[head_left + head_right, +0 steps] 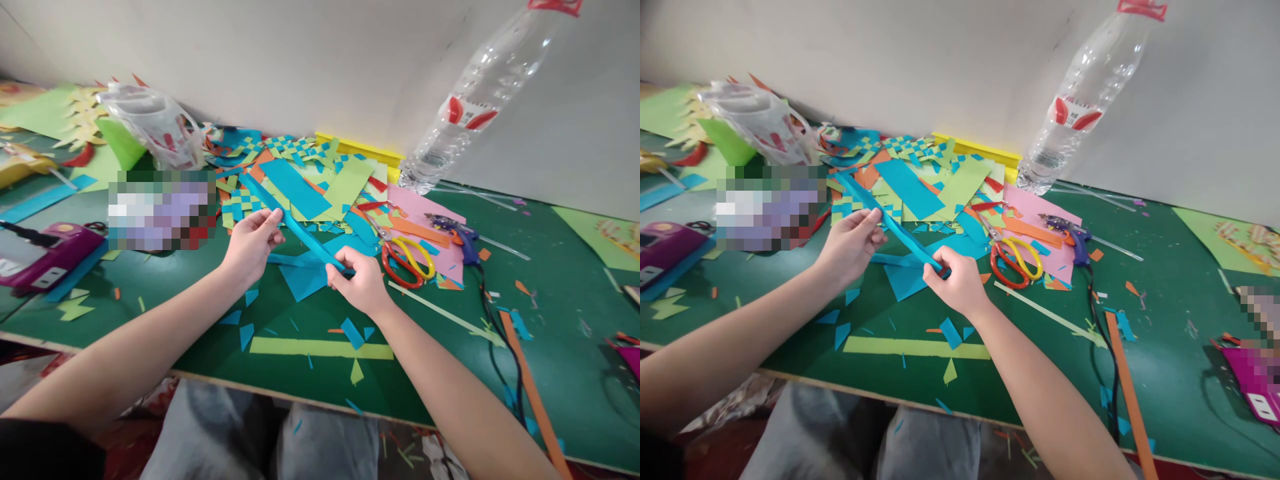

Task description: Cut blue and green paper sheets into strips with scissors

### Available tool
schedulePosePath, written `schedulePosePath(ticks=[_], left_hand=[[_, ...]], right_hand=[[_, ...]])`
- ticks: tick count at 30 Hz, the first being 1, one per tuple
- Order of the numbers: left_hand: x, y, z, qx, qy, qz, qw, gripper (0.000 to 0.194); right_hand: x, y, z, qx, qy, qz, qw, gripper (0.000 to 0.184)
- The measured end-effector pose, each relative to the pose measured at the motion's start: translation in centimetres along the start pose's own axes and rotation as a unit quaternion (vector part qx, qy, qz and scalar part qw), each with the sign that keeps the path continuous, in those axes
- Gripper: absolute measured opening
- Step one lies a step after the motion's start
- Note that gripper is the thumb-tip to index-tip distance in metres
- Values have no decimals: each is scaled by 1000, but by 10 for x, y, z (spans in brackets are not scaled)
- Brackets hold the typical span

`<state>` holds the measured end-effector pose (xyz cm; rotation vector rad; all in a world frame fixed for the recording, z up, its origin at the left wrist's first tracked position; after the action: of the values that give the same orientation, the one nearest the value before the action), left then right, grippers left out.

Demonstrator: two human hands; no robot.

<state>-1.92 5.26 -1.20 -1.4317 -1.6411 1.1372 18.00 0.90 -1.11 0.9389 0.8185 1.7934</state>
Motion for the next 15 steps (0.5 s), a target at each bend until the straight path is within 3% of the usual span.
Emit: schedulePosePath(ticks=[15], left_hand=[[5,-7,4,-40,-25,-16,999,24]], right_hand=[[0,1,1,-17,-2,20,1000,21]])
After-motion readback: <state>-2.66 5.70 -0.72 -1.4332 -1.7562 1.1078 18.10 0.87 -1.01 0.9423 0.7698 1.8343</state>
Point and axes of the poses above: each hand's wrist, its own x-axis towards the middle knuckle, its own z-axis out of the back of the hand, y = z × x, the point moved 2 cm from there along x, towards the middle knuckle
